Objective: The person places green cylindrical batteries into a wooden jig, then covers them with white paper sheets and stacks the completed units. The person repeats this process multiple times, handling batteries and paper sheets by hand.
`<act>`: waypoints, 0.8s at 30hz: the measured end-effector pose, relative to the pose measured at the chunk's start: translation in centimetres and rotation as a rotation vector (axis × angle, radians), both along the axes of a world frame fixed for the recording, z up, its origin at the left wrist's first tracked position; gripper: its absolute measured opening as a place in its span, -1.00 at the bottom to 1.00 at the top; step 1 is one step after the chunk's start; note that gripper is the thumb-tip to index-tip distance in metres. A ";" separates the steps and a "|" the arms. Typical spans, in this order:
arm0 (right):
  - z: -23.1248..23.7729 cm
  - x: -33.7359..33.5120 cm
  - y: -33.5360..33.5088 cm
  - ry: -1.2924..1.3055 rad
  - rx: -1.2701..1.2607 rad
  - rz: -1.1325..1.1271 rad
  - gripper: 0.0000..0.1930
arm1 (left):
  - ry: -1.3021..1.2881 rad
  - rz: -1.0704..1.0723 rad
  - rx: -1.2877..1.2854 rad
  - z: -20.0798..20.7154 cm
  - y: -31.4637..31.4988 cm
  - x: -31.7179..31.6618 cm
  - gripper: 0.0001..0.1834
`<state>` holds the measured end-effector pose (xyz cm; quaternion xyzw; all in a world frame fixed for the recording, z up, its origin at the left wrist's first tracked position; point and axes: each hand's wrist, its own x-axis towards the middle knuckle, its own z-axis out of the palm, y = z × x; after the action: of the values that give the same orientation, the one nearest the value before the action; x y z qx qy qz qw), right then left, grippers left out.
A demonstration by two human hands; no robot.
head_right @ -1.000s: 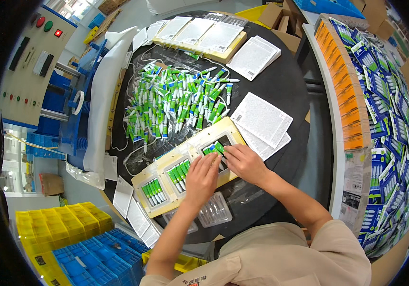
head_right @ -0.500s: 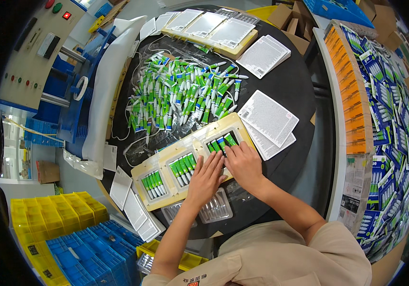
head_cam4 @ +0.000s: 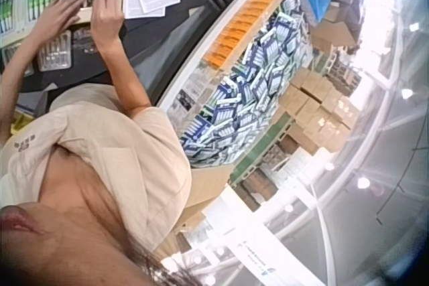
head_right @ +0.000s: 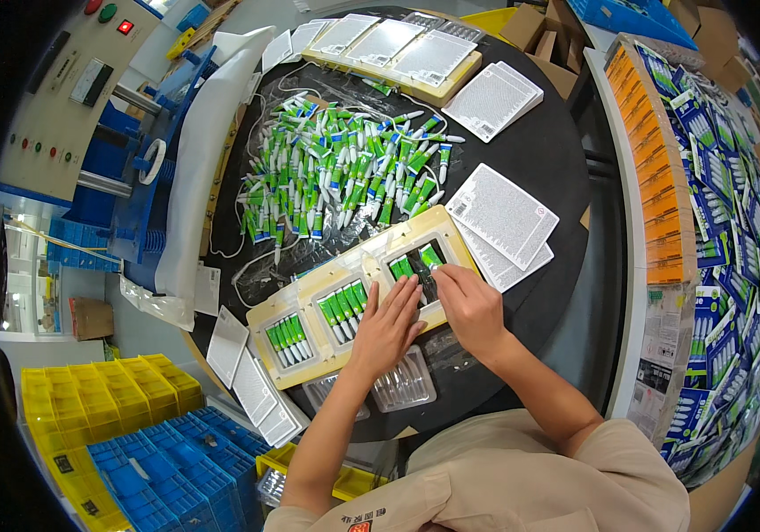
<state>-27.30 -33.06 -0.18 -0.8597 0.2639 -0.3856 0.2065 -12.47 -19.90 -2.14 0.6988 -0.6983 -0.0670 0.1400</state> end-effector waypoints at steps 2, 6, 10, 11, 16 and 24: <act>-0.2 -0.5 -0.5 -0.017 -0.086 0.102 -0.76 | 0.001 -0.002 -0.003 0.0 0.0 0.0 -0.36; -1.0 -0.5 -0.5 0.039 -0.182 0.259 -0.65 | -0.009 -0.006 -0.009 -0.1 0.0 0.0 -0.35; -1.3 -0.5 -0.1 0.145 -0.095 0.316 -0.67 | -0.024 -0.010 0.004 -0.2 0.1 0.1 -0.34; -1.2 -0.5 -0.1 0.089 -0.058 0.291 -0.68 | -0.021 -0.012 0.005 -0.2 0.0 0.1 -0.34; -0.9 -0.6 -1.6 0.193 -0.006 -0.004 -0.73 | -0.042 -0.020 0.020 0.0 0.0 0.2 -0.33; -2.4 1.5 -0.5 0.181 -0.013 -0.012 -0.78 | -0.073 -0.041 0.038 0.3 -0.1 0.2 -0.29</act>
<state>-25.78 -33.59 -2.61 -0.8906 0.2842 -0.3095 0.1739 -12.25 -19.99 -1.89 0.6890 -0.7156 -0.0576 0.1000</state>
